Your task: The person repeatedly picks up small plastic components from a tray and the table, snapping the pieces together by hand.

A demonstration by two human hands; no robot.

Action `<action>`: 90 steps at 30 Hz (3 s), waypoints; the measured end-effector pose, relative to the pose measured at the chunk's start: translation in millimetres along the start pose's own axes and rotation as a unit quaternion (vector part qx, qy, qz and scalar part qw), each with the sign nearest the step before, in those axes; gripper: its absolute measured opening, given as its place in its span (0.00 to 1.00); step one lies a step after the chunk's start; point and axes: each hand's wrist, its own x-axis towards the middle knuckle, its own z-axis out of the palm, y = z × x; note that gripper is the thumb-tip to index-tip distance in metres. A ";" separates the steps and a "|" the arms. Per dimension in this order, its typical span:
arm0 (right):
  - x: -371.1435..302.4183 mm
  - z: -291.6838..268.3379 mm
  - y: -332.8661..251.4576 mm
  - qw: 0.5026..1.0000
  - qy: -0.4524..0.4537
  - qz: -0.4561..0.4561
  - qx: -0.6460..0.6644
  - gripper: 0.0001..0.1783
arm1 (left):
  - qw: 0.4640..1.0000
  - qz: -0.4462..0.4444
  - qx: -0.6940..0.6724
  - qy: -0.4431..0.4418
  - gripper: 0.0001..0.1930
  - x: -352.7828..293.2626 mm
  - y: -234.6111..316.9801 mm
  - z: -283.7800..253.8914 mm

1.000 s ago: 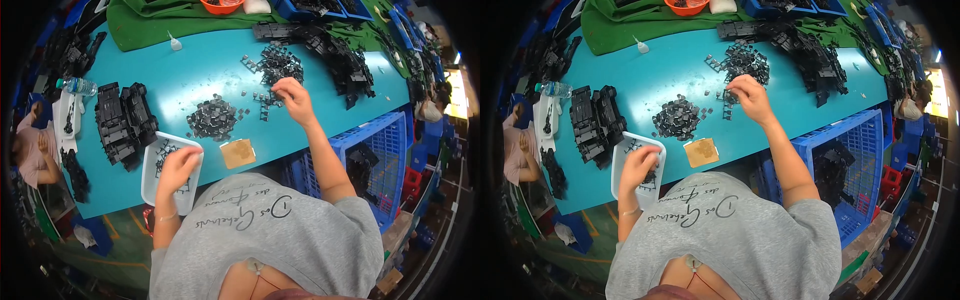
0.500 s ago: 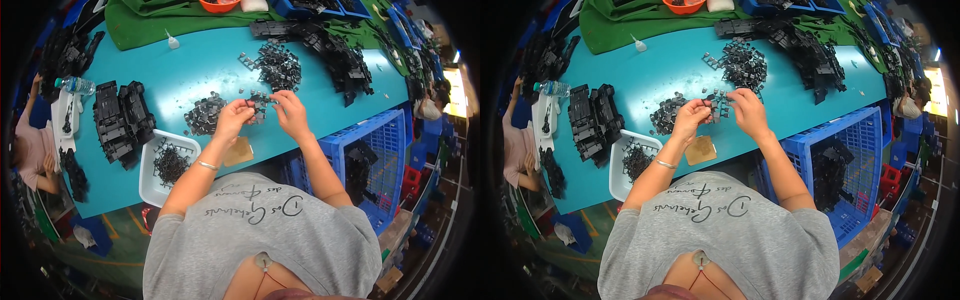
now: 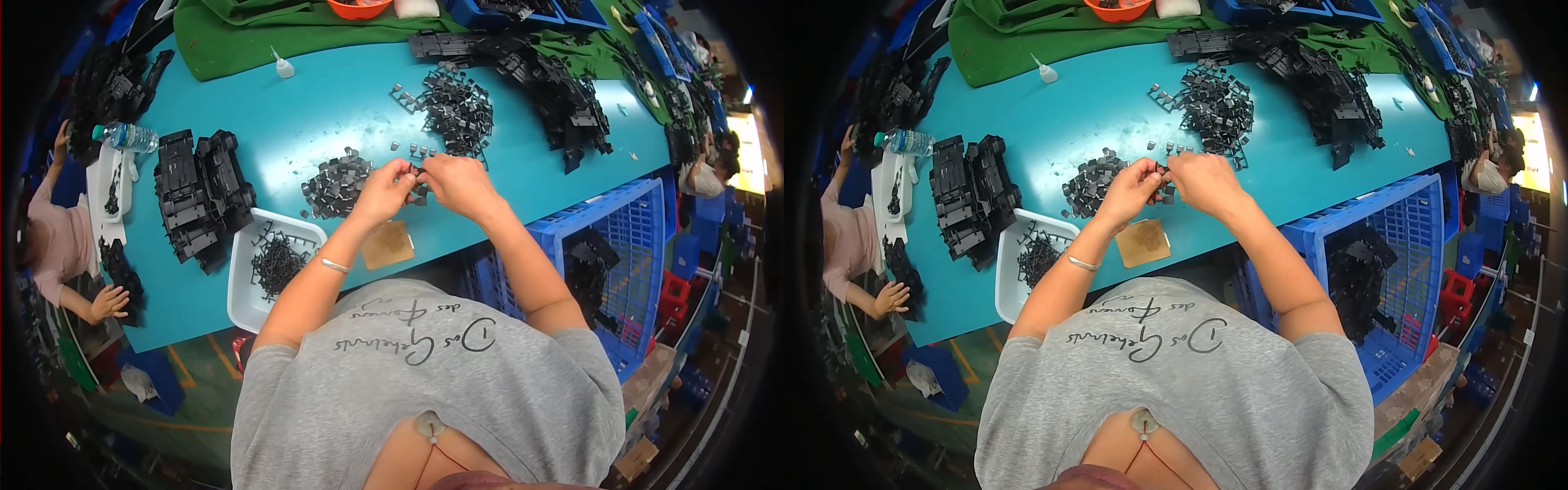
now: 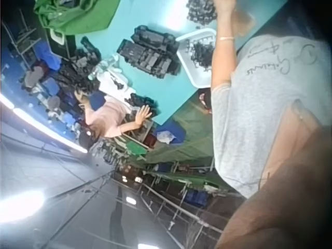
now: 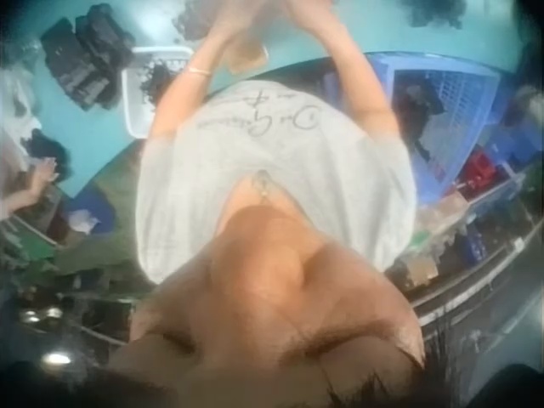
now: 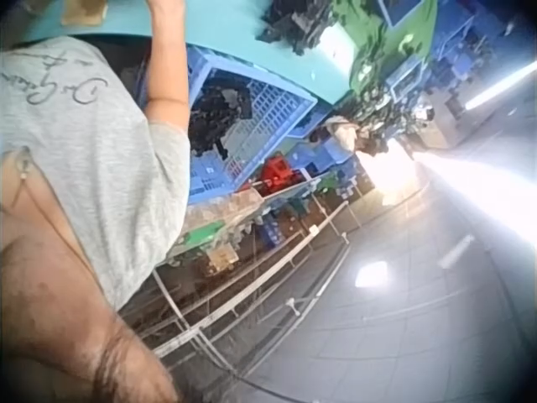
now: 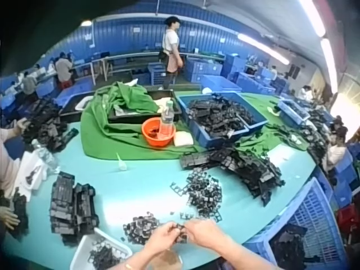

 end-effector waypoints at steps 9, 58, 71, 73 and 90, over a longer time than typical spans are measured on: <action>10.7 -26.5 -2.5 0.995 -0.052 -0.077 0.026 0.07 | 0.988 -0.071 0.016 -0.139 0.14 0.9 28.9 -13.0; -14.2 22.3 -64.1 0.893 -0.152 -0.014 0.423 0.13 | 0.859 0.086 0.237 0.446 0.18 -171.2 -36.2 -181.2; -9.6 98.3 30.2 0.962 0.069 0.262 0.027 0.16 | 0.798 0.006 0.513 0.315 0.10 -186.2 -16.1 -102.0; -11.5 102.2 32.5 0.962 0.035 0.269 0.016 0.13 | 0.844 0.037 0.436 0.311 0.09 -170.7 -10.7 -95.4; -31.8 14.2 -51.0 0.981 -0.021 0.030 0.189 0.20 | 0.997 -0.021 0.077 0.021 0.13 -67.2 -22.3 -21.6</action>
